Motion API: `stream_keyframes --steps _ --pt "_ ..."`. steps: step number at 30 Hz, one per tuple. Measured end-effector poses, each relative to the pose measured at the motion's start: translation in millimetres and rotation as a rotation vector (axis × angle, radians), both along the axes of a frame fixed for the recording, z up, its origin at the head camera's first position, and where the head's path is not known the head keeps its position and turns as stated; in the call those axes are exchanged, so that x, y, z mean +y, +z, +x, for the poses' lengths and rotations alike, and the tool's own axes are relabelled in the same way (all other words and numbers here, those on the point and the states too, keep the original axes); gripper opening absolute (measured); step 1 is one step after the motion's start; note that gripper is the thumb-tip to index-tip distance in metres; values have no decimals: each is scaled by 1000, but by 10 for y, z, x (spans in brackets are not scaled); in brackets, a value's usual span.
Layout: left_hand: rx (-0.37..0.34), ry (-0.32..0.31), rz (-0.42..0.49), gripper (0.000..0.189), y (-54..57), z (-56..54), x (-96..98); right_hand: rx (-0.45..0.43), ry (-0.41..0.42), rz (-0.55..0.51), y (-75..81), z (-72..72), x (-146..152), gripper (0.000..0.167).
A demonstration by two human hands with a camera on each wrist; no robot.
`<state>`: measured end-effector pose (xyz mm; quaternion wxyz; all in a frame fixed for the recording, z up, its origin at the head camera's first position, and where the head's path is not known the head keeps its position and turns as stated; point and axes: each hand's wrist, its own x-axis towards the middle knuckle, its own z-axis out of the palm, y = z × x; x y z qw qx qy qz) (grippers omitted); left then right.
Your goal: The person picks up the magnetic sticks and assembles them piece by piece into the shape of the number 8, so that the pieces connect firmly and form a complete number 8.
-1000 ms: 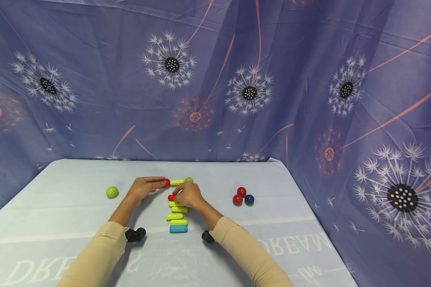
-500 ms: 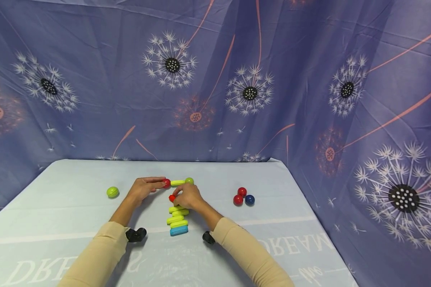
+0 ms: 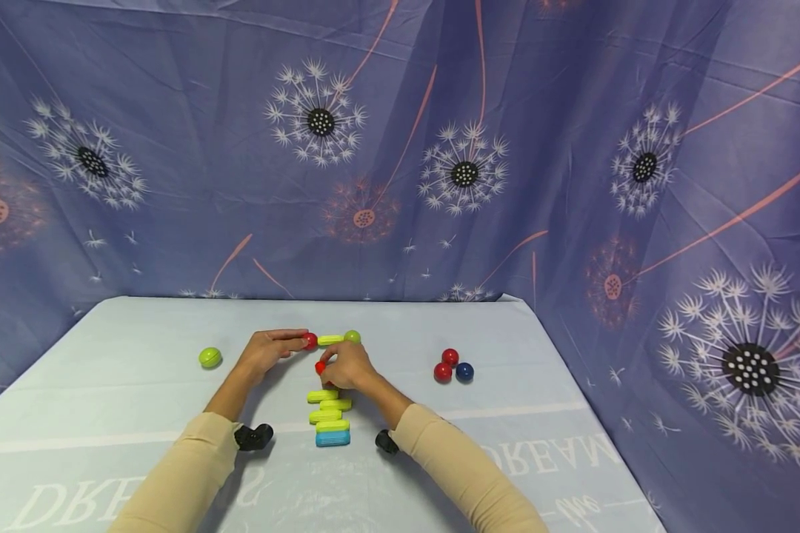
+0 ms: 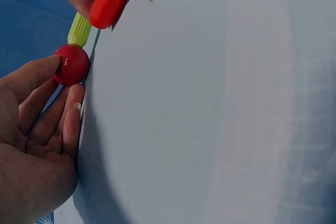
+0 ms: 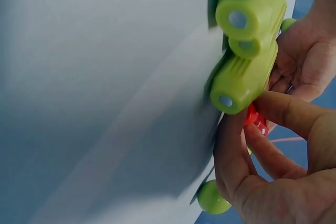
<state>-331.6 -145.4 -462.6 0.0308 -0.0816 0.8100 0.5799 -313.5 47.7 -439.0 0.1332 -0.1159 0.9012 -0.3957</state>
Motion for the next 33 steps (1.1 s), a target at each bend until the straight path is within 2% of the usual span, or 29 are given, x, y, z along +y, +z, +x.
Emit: stream_keyframes --steps 3,9,14,20,26,33 --pt "11 -2 2 35 -15 -4 1 -6 -15 -40 8 4 -26 29" --pt "17 0 19 35 -17 -5 -7 67 -41 -45 16 -23 -108 30" --pt "18 5 21 35 -5 6 -17 87 -62 -72 -6 -52 -173 28" --pt "31 -8 24 34 6 23 -8 78 -90 -95 -19 -51 -214 28" --pt "22 5 16 33 0 22 8 64 -103 -116 -41 -69 -227 30" --pt "45 7 15 34 -26 14 3 60 -107 -136 -54 -90 -245 32"
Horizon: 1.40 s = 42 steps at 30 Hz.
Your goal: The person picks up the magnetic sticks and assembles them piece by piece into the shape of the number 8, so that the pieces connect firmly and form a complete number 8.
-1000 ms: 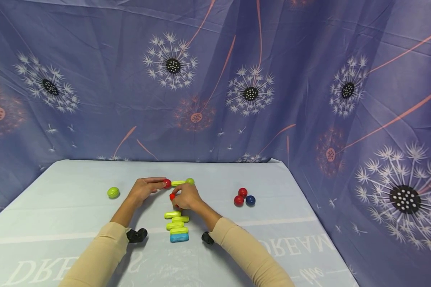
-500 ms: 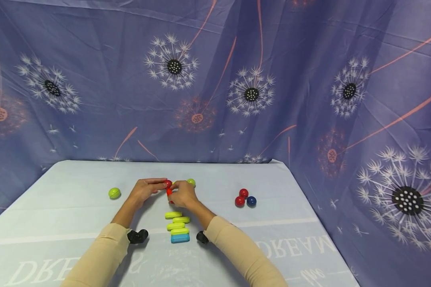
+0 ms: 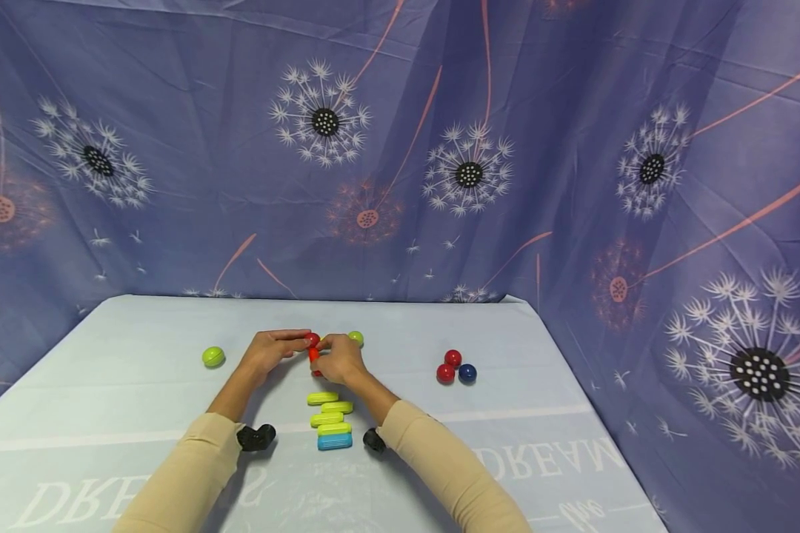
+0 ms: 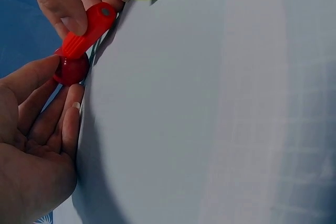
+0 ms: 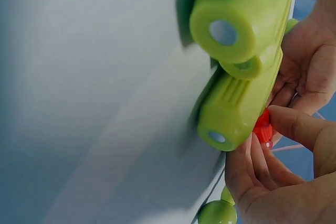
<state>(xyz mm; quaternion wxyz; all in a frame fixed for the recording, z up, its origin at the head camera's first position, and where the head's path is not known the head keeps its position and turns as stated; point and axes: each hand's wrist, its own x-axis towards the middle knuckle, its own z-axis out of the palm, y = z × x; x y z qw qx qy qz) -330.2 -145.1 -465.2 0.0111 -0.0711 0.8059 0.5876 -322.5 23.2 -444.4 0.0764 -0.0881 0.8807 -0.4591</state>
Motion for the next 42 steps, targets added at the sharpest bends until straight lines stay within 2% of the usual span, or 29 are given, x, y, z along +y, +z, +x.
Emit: stream_keyframes --steps 26,42 --pt "7 3 -5 34 4 12 7 -27 1 -41 -17 -11 -14 26" --pt "-5 -4 1 34 9 7 -1 -36 10 0 -21 31 -18 31"
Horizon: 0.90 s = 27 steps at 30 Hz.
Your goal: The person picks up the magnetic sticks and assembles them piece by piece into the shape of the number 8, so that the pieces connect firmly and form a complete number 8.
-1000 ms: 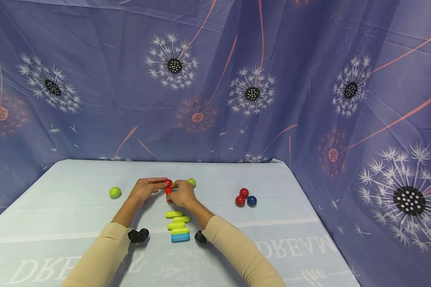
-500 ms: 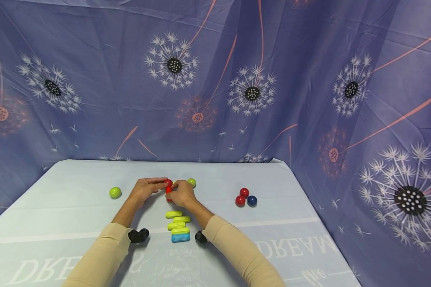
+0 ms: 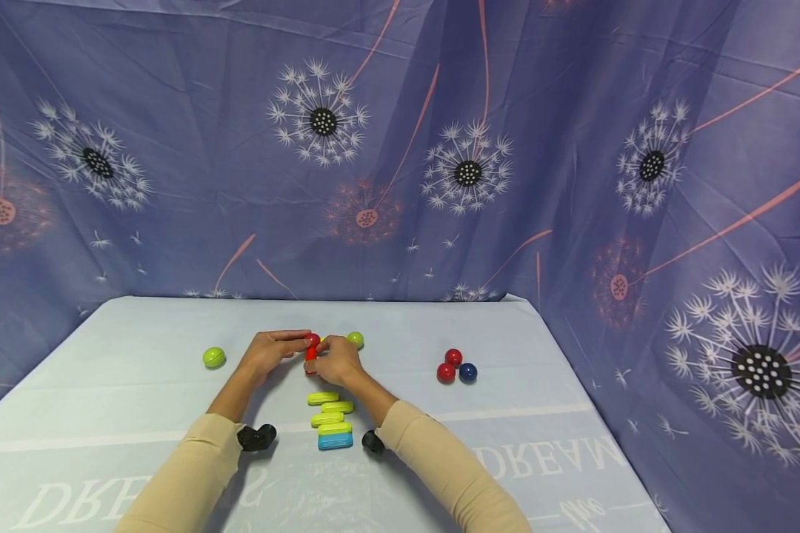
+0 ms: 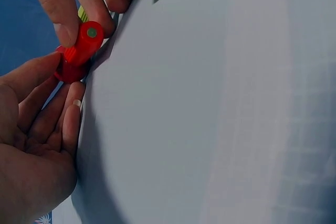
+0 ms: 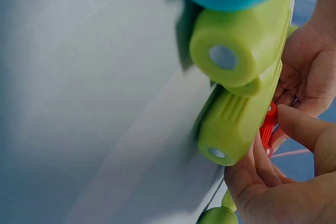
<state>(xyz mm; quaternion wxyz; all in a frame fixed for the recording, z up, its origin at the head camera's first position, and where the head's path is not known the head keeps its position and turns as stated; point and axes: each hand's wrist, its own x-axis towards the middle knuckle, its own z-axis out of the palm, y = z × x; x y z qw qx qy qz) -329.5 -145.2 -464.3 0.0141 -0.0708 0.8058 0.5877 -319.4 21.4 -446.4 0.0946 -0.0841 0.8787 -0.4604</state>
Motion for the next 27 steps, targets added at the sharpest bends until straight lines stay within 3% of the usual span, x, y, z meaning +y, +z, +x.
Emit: stream_keyframes --steps 17,27 --pt "-14 -23 -36 34 1 -31 -52 -11 20 8 3 -10 4 31" --pt "-10 -48 -57 35 -20 -17 -61 81 42 78 110 -91 94 27"
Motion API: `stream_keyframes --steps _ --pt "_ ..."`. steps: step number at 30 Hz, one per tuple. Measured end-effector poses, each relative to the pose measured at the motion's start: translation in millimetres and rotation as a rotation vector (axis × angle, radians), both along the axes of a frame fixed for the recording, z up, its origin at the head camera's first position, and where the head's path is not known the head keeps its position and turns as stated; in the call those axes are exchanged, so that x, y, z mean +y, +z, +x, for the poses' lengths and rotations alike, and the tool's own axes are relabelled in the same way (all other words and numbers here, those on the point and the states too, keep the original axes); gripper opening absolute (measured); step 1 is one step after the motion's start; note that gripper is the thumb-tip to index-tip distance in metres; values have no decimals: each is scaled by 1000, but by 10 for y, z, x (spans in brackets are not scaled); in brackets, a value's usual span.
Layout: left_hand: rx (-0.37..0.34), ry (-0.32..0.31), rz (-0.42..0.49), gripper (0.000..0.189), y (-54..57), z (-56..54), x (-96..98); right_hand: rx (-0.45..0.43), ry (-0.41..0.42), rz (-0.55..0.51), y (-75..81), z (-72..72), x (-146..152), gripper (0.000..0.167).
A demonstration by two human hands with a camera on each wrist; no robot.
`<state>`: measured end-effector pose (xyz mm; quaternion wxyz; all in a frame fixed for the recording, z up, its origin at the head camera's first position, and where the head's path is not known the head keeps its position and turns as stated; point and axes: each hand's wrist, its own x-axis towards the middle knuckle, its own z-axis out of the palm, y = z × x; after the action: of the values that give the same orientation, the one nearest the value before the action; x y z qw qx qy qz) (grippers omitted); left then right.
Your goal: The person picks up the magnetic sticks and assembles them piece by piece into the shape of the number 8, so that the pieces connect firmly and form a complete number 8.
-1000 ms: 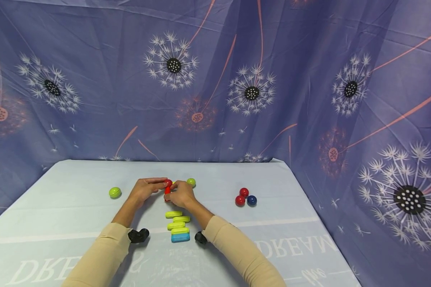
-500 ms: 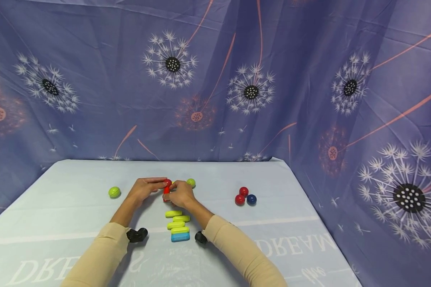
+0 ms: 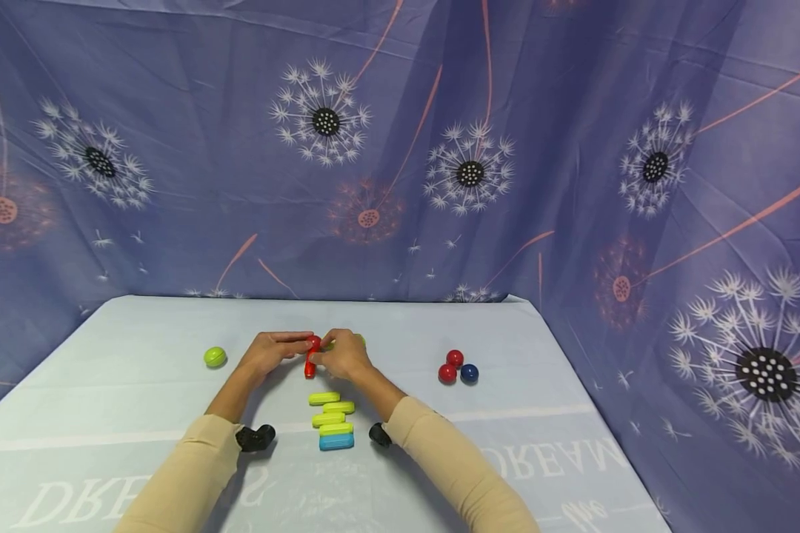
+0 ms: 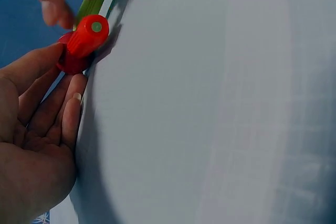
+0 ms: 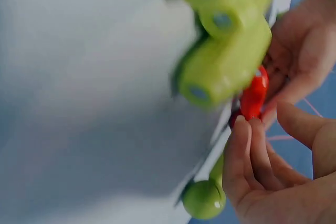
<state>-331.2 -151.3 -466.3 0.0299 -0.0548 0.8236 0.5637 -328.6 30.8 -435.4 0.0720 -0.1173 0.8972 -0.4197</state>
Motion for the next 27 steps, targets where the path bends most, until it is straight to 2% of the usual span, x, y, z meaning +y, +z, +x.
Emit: stream_keyframes --steps 5,10,17,22,27 --pt "4 8 -1 34 -9 4 -15 114 -23 4 122 -113 16 25" --pt "-11 20 -8 33 -1 7 -21 183 -19 16 172 -207 -9 27" --pt "5 -4 7 33 -9 12 -3 135 0 87 65 -289 17 31" --pt "12 -11 34 32 -5 16 -2 79 7 63 -27 -304 41 27" --pt "23 -17 29 33 -13 8 -6 67 2 26 -89 -318 36 23"
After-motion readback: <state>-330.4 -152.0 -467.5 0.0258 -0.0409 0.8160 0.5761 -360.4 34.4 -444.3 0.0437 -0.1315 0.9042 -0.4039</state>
